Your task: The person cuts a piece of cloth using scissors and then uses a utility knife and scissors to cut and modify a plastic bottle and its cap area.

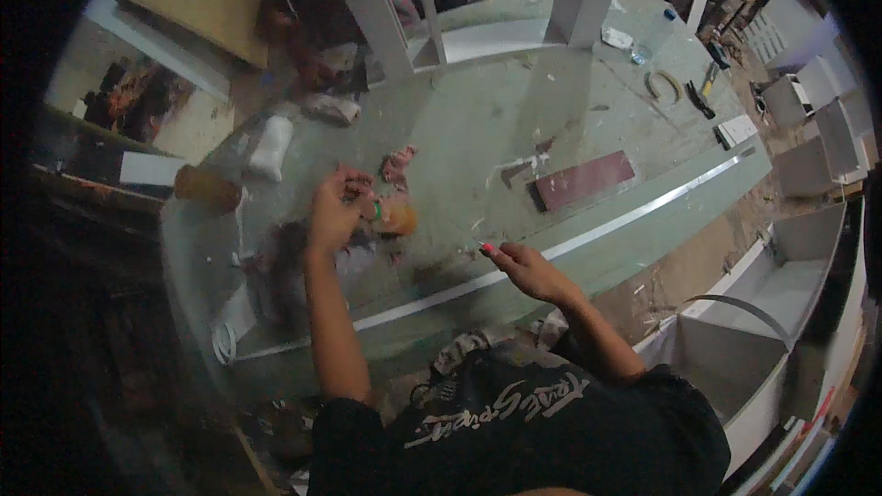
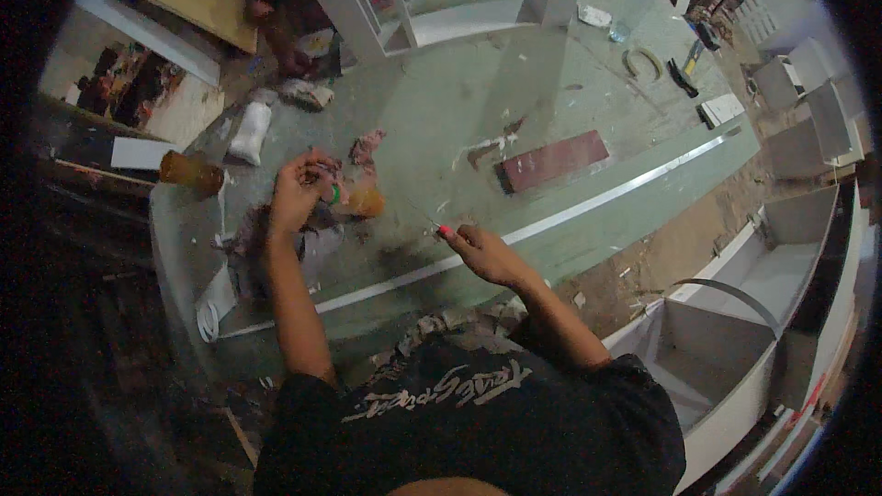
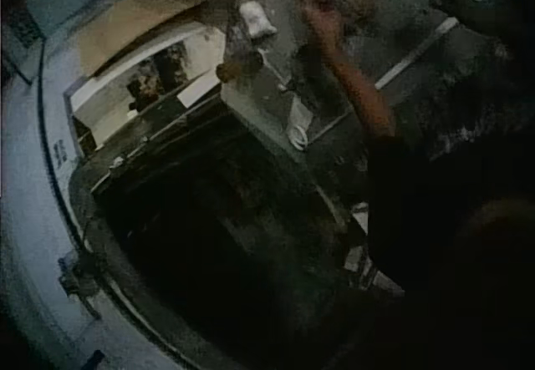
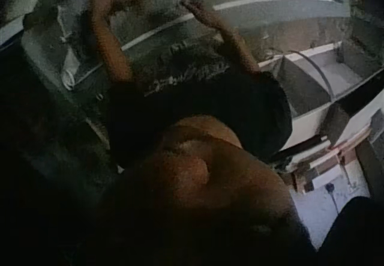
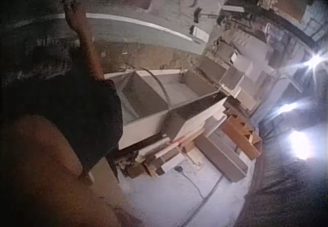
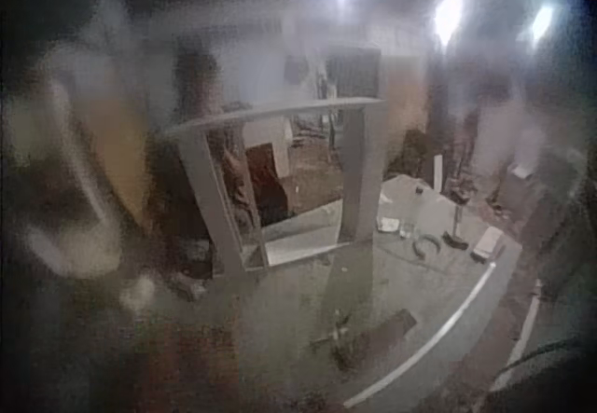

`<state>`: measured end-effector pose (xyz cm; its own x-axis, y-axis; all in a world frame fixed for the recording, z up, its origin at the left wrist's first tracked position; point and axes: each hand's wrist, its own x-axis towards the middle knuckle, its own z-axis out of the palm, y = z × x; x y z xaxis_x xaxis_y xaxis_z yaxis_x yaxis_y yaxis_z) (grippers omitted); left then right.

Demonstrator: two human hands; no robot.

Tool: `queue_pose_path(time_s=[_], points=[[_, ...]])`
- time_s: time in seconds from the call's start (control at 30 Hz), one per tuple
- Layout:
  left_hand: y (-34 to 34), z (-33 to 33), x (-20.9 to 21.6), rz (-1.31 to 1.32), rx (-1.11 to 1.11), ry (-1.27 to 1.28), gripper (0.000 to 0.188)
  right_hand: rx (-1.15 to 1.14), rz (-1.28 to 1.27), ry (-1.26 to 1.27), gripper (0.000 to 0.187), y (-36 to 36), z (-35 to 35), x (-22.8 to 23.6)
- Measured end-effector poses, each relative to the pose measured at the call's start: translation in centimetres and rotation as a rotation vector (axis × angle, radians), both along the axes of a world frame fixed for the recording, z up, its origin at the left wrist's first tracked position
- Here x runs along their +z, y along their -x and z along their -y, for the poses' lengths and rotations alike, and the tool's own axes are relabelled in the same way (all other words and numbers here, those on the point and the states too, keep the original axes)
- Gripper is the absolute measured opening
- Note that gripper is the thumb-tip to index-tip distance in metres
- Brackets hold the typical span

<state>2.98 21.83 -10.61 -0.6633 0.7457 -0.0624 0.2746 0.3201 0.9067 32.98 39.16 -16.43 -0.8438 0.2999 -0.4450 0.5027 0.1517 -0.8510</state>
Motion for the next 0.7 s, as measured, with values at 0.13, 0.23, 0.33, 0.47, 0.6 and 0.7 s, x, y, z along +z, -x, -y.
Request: queue_pose_path(time_s=[0.13, 0.23, 0.33, 0.47, 0.6, 0.7], points=[[-0.7, -0.7, 1.2, 0.019, -0.060, 0.017, 0.031, -0.064, -0.105, 0.002, 0.058, 0.9, 0.2, 0.9], [-1.3, -1.6, 1.8, -0.007, -0.099, 0.039, 0.031, -0.056, -0.099, 0.065, 0.061, 1.4, -0.4, 1.8], [-3.2, -1.5, 2.5, 0.006, -0.046, 0.013, 0.029, -0.065, -0.135, 0.149, 0.061, 1.4, -0.3, 2.7], [-5.1, -2.3, 0.7, 0.202, 0.076, -0.235, 0.026, -0.319, -0.169, 0.271, 0.056, 1.4, 0.8, 1.7], [-9.5, -3.5, -2.5, 0.396, 0.331, -0.392, 0.027, -0.540, -0.323, 0.009, 0.055, 3.4, 2.9, 0.5], [-14.1, -4.5, -4.9, 0.575, 0.453, -0.473, 0.024, -0.573, -0.493, 0.013, 0.056, 4.7, 3.7, 1.3]])
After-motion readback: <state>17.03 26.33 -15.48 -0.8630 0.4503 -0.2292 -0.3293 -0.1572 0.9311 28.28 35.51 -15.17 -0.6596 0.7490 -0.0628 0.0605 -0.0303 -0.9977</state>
